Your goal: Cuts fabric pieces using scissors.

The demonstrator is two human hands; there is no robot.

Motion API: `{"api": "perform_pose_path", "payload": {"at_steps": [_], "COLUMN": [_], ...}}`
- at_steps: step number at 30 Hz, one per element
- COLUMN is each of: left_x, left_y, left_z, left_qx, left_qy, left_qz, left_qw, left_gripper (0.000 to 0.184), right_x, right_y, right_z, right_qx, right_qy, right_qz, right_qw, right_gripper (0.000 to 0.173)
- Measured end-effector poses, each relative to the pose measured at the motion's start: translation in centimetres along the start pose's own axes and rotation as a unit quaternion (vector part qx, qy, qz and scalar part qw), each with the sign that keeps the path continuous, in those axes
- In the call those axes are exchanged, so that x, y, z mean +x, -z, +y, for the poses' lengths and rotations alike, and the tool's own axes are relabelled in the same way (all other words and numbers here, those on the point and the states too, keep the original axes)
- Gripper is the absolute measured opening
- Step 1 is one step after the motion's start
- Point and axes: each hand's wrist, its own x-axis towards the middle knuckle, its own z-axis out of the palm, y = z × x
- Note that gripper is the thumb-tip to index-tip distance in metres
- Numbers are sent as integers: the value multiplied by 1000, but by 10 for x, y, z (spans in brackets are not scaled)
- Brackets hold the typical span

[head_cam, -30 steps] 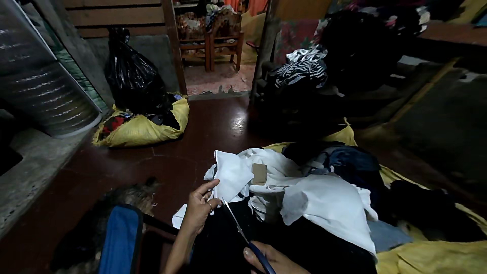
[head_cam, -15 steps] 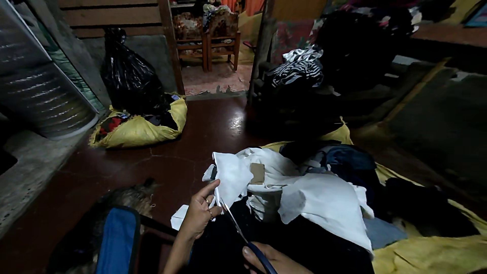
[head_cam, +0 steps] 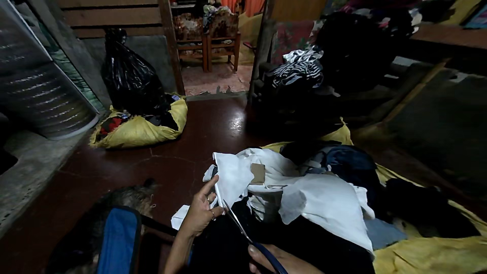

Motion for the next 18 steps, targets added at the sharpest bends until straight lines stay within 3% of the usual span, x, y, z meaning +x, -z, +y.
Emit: {"api": "perform_pose_path", "payload": {"at_steps": [8, 18], "left_x": [-2, -7], "left_y": [-2, -8], "left_z": [5, 0], "left_qx": [10, -42], "left_qy": [18, 21], "left_qz": [-20, -32], "left_qw": [1000, 998], "left_gripper": [98, 103], "right_x": [9, 40], "right_y": [-7, -28], "right_z": [-4, 12], "right_qx": [4, -84], "right_qy": [7, 45], "right_qz": [21, 167], "right_qw": [1000, 981], "right_gripper": [44, 54]}}
